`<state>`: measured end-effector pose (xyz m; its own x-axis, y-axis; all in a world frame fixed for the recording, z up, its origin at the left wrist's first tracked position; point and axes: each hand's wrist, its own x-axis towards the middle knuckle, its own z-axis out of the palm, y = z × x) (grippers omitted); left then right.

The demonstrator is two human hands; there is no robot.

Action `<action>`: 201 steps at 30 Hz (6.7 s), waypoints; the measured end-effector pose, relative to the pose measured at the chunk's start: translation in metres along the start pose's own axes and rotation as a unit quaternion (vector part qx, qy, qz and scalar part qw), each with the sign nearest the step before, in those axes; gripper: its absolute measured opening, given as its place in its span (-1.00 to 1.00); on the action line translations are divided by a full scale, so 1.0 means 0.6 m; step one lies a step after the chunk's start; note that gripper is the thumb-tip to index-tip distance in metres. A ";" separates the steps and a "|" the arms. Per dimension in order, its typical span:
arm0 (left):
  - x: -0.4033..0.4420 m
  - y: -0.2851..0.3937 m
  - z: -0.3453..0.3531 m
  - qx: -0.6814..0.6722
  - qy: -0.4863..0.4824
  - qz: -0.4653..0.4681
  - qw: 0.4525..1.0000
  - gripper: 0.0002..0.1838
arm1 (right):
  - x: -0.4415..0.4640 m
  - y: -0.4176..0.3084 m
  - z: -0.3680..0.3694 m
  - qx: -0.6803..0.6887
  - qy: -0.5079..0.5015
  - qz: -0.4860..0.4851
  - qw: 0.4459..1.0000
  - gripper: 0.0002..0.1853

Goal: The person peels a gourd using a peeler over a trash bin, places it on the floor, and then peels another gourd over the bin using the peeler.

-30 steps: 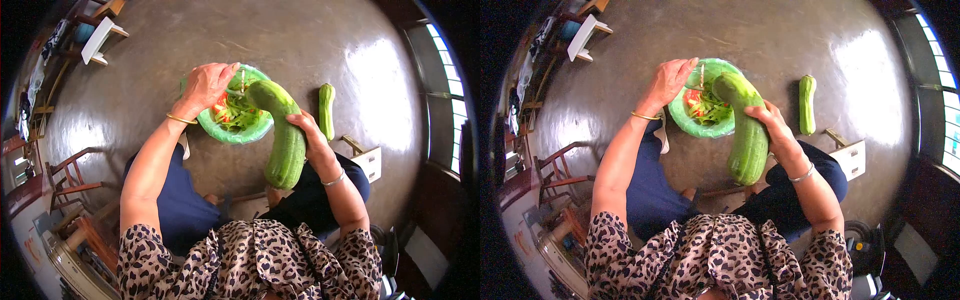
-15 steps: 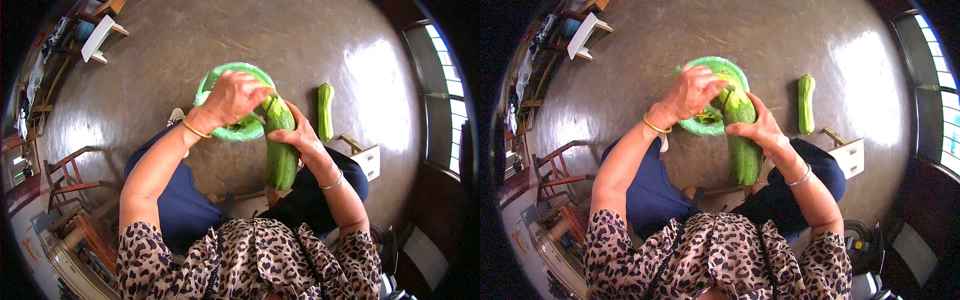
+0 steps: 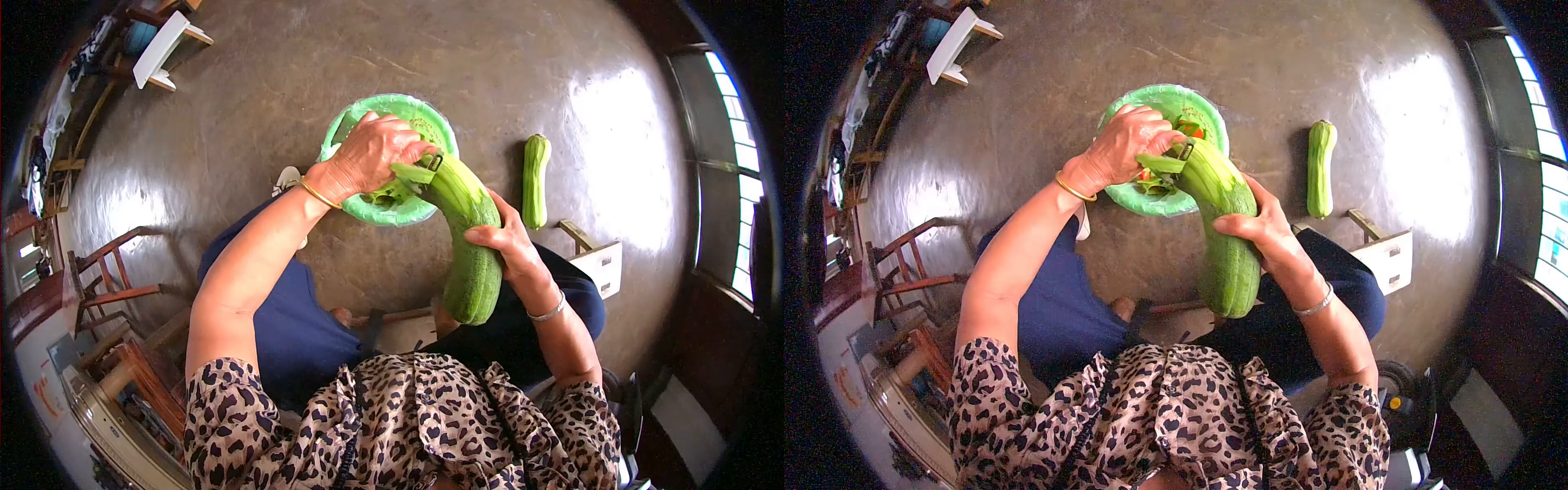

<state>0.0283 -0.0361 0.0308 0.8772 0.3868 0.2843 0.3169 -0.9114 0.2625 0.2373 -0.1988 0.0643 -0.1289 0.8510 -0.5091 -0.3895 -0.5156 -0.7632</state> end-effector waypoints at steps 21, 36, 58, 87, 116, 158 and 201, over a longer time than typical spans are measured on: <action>-0.022 -0.030 0.022 0.046 -0.265 -0.275 0.923 -0.58 | -0.016 -0.034 -0.023 -0.038 0.050 -0.034 0.997 -0.17; 0.008 -0.014 0.006 -0.022 0.017 0.008 1.000 -0.76 | 0.001 -0.021 0.001 -0.054 0.013 -0.038 0.998 -0.15; -0.048 -0.070 0.045 -0.047 -0.039 -0.089 0.994 -0.61 | -0.021 -0.008 -0.024 -0.115 0.010 -0.096 0.989 0.03; 0.034 0.070 -0.015 -0.087 0.009 -0.088 0.992 -0.73 | 0.031 -0.002 0.014 0.009 -0.029 0.020 0.999 -0.28; -0.016 -0.033 0.035 -0.015 -0.388 -0.352 0.852 -0.48 | -0.002 -0.036 -0.024 0.043 0.082 -0.018 0.996 -0.38; -0.007 -0.033 0.015 0.059 -0.015 -0.058 0.996 -0.73 | -0.020 -0.025 -0.004 0.005 0.029 0.003 1.000 -0.47; -0.037 -0.057 0.052 -0.111 -0.141 -0.220 0.959 -0.72 | -0.031 -0.049 -0.025 0.030 0.006 -0.071 0.997 -0.27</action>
<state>0.0092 -0.0182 -0.0131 0.7492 0.6447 -0.1518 0.6212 -0.6045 0.4987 0.2651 -0.2013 0.0902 -0.0577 0.9132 -0.4034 -0.4570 -0.3834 -0.8026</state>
